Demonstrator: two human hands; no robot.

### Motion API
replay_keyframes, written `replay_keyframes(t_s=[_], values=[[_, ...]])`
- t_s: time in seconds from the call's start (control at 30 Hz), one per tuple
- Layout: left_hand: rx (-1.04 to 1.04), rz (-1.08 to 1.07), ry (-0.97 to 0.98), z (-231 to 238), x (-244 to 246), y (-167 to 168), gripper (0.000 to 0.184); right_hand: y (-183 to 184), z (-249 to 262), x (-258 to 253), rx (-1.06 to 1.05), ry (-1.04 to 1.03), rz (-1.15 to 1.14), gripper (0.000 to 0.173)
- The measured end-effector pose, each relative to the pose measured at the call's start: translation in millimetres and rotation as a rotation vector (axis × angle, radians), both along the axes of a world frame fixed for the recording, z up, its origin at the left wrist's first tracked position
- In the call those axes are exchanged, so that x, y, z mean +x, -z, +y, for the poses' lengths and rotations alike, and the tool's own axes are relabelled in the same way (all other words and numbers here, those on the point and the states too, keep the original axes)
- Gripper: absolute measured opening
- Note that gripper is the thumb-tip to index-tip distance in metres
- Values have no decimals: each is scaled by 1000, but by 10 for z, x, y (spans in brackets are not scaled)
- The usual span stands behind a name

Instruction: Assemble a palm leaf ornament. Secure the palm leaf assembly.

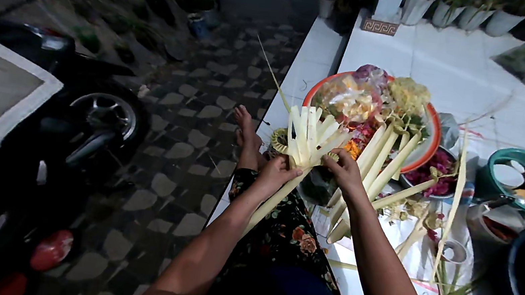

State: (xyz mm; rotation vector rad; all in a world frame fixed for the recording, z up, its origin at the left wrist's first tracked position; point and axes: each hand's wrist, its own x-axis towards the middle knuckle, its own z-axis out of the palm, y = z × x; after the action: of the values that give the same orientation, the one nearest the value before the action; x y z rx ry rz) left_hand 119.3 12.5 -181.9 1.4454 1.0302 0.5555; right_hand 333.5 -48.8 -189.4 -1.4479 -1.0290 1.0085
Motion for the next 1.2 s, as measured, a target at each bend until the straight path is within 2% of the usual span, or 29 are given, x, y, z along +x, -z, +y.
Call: replay_keyframes(t_s=[0.3, 0.37, 0.4, 0.47, 0.53, 0.6, 0.67, 0.8, 0.93, 1.07, 1.2], values=[[-26, -13, 24, -13, -26, -1, 42, 90, 58, 40, 3, 56, 151, 21], [-26, -20, 25, -11, -31, 20, 44, 87, 43, 37, 19, 100, 110, 25], [-30, -23, 25, -9, -34, 27, 45, 87, 16, 41, 50, 134, 37, 33], [-45, -6, 20, -3, -39, 8, 47, 107, -54, 47, 204, 259, -257, 44], [-56, 20, 31, -6, -48, -44, 47, 82, -162, 31, 408, 297, -604, 38], [-58, 24, 62, -7, -62, -77, 46, 0, -296, -73, 494, 210, -852, 30], [-61, 32, 83, -1, -57, -77, 42, -31, -384, -211, 481, 96, -963, 28], [-81, 42, 137, -20, -34, -58, 42, 49, -369, -342, 406, -51, -969, 28], [-89, 82, 220, -6, -70, -61, 39, 32, -315, -365, 305, -136, -979, 15], [-83, 204, 398, 67, -136, -44, 33, 1, -345, -394, 204, -241, -1025, 13], [-71, 350, 584, 116, -163, 112, 32, 161, -440, -452, 86, -354, -998, 18]])
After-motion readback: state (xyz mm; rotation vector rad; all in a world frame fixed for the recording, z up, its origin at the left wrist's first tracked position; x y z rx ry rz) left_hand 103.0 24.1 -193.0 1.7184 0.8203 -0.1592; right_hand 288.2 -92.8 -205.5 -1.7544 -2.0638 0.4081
